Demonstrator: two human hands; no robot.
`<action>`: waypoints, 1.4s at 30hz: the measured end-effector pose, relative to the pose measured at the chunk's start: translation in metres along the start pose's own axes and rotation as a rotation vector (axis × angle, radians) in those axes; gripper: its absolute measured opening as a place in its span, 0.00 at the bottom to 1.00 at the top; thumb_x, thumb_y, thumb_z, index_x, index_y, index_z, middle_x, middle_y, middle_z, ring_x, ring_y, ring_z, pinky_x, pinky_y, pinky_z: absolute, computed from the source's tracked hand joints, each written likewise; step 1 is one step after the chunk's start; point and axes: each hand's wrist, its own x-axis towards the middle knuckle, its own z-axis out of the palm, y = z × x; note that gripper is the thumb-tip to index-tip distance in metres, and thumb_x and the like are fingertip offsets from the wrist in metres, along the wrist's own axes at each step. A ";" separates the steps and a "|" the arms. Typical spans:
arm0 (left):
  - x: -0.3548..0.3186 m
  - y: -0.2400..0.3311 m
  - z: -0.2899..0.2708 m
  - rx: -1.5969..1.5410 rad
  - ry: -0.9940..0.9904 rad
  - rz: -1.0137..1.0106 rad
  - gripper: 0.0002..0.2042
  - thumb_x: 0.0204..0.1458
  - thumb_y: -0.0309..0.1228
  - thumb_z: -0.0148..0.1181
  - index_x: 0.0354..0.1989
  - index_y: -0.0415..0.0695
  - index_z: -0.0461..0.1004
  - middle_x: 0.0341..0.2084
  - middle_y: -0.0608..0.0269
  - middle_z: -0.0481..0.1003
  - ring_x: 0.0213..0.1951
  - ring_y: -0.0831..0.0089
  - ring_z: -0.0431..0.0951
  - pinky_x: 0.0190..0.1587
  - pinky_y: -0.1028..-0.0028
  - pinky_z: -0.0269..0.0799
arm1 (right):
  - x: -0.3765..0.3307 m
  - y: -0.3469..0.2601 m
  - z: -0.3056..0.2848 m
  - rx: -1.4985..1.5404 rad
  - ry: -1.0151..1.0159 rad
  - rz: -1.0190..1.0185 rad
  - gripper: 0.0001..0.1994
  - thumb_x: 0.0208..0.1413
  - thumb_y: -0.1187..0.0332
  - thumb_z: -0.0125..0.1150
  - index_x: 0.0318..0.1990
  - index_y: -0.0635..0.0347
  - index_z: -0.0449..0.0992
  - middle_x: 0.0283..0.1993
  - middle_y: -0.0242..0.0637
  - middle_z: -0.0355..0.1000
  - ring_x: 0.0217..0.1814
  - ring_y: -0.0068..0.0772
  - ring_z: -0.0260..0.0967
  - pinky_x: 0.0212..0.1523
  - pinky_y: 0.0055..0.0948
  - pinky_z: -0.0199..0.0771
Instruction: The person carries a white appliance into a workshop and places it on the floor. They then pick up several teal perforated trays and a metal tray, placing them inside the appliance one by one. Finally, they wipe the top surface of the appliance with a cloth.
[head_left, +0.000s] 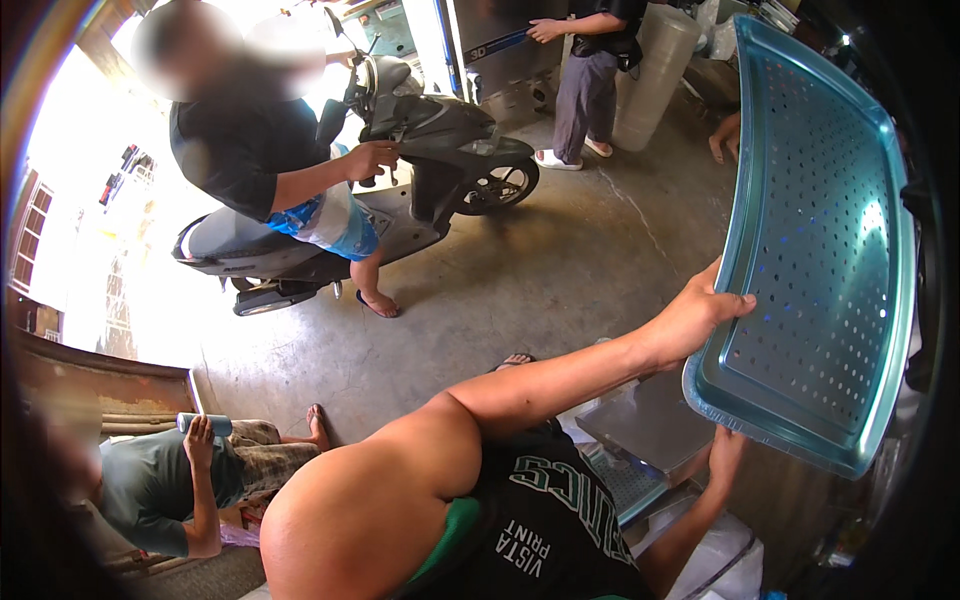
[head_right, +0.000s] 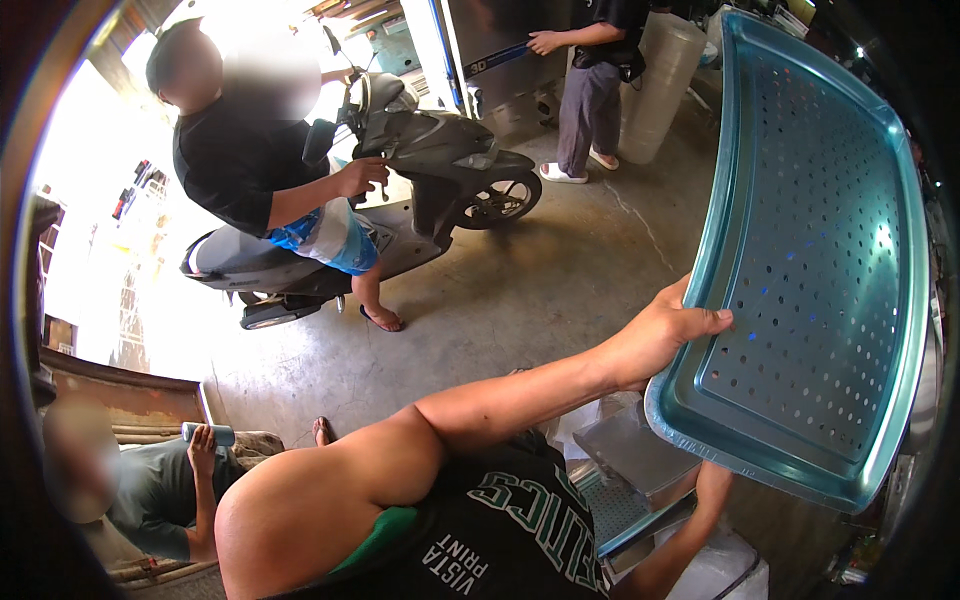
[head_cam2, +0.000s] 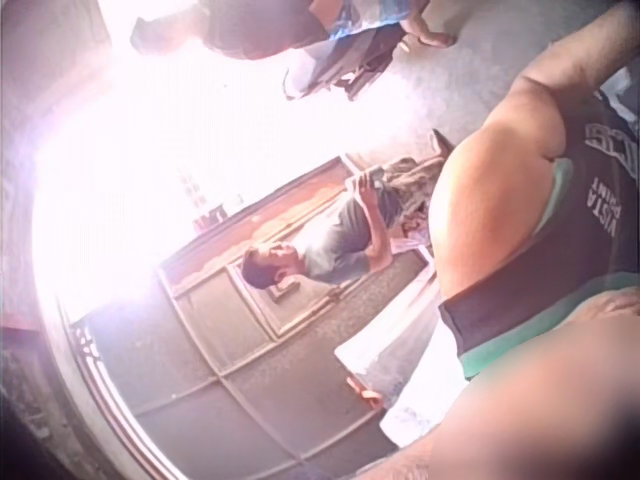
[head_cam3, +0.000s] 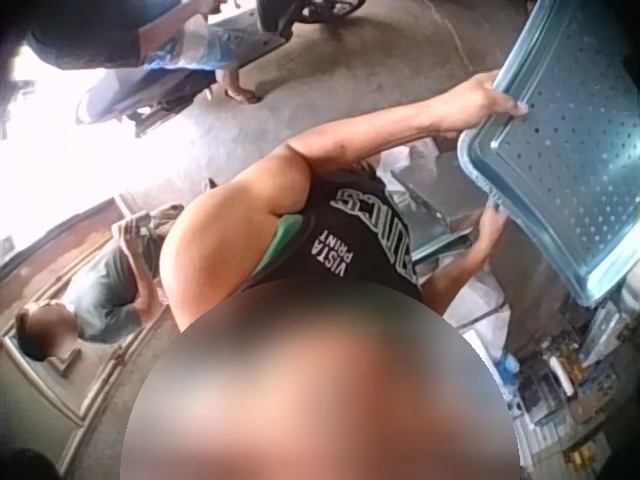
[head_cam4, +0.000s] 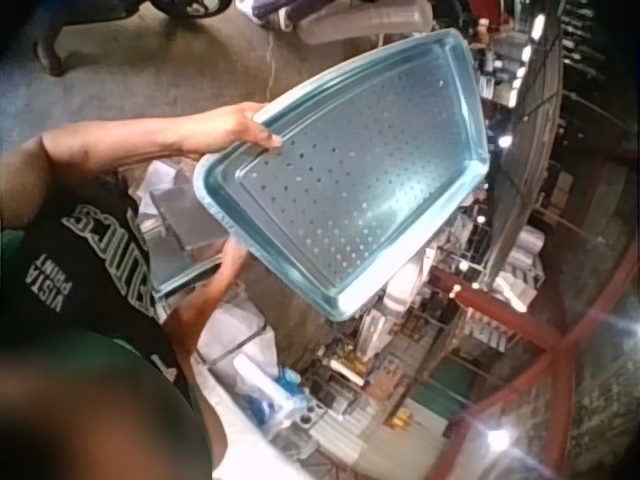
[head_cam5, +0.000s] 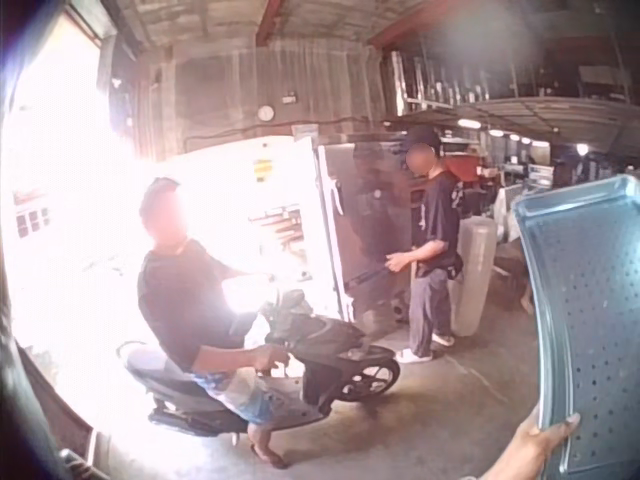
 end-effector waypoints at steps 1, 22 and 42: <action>0.003 -0.005 -0.003 -0.002 0.025 -0.008 0.30 0.59 0.23 0.51 0.72 0.37 0.53 0.58 0.50 0.70 0.57 0.64 0.72 0.62 0.64 0.68 | 0.002 0.002 0.004 0.024 0.008 -0.069 0.24 0.67 0.66 0.56 0.65 0.72 0.65 0.68 0.57 0.65 0.69 0.54 0.62 0.69 0.46 0.59; -0.001 -0.030 -0.036 0.022 0.055 0.016 0.39 0.51 0.22 0.53 0.74 0.37 0.49 0.62 0.45 0.67 0.63 0.59 0.68 0.67 0.62 0.63 | 0.016 0.025 0.013 0.038 0.071 -0.084 0.22 0.65 0.73 0.54 0.63 0.78 0.65 0.66 0.60 0.64 0.67 0.51 0.63 0.69 0.44 0.58; -0.043 -0.026 -0.008 -0.015 0.010 -0.050 0.37 0.49 0.21 0.52 0.72 0.36 0.53 0.57 0.50 0.70 0.59 0.63 0.71 0.63 0.65 0.67 | -0.047 0.042 0.022 0.062 0.087 -0.070 0.21 0.66 0.68 0.57 0.61 0.75 0.69 0.66 0.57 0.67 0.65 0.49 0.66 0.67 0.43 0.62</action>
